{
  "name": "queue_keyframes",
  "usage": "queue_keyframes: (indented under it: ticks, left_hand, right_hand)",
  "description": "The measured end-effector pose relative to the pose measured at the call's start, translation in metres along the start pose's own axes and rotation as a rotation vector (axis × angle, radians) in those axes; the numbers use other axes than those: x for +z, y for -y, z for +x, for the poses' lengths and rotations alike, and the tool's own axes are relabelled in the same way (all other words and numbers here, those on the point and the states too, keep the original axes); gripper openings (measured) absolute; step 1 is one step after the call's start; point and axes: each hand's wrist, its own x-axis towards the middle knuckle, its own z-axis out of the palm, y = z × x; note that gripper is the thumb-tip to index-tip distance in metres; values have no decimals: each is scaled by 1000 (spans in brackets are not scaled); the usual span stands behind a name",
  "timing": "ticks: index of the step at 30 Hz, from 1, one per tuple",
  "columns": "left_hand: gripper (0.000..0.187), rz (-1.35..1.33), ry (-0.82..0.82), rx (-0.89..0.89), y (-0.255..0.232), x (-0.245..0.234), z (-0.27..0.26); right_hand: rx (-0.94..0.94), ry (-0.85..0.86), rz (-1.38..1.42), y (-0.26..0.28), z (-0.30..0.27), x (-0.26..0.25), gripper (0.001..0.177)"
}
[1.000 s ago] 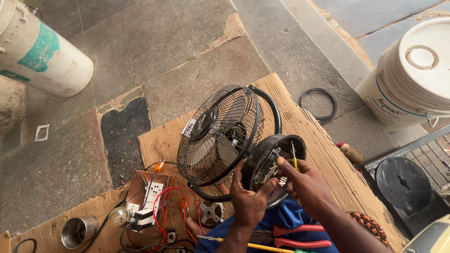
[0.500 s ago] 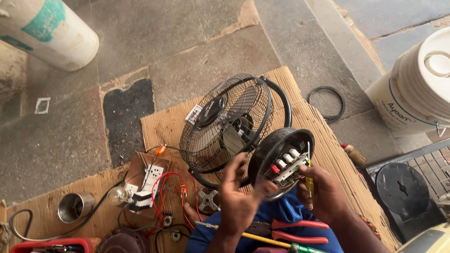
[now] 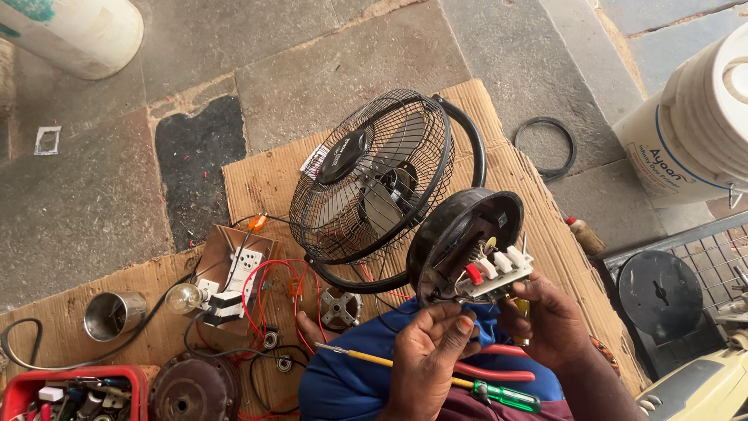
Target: The person repairs a table fan by opening its base with a screwdriver and manipulating the internal wires and a switch component.
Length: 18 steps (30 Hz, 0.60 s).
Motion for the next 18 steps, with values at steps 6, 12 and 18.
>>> queue_keyframes:
  ticks: [6,12,18]
  left_hand:
    - [57,-41,30,106,6,3,1]
    - [73,-23,127,103,3,14,3]
    - [52,-95,198,80,12,11,16]
  right_hand:
    - [-29,147,107,-1,-4,-3,65]
    - [30,281,279,-11,3,-29,63]
    - [17,207,196,-10,1,-38,71]
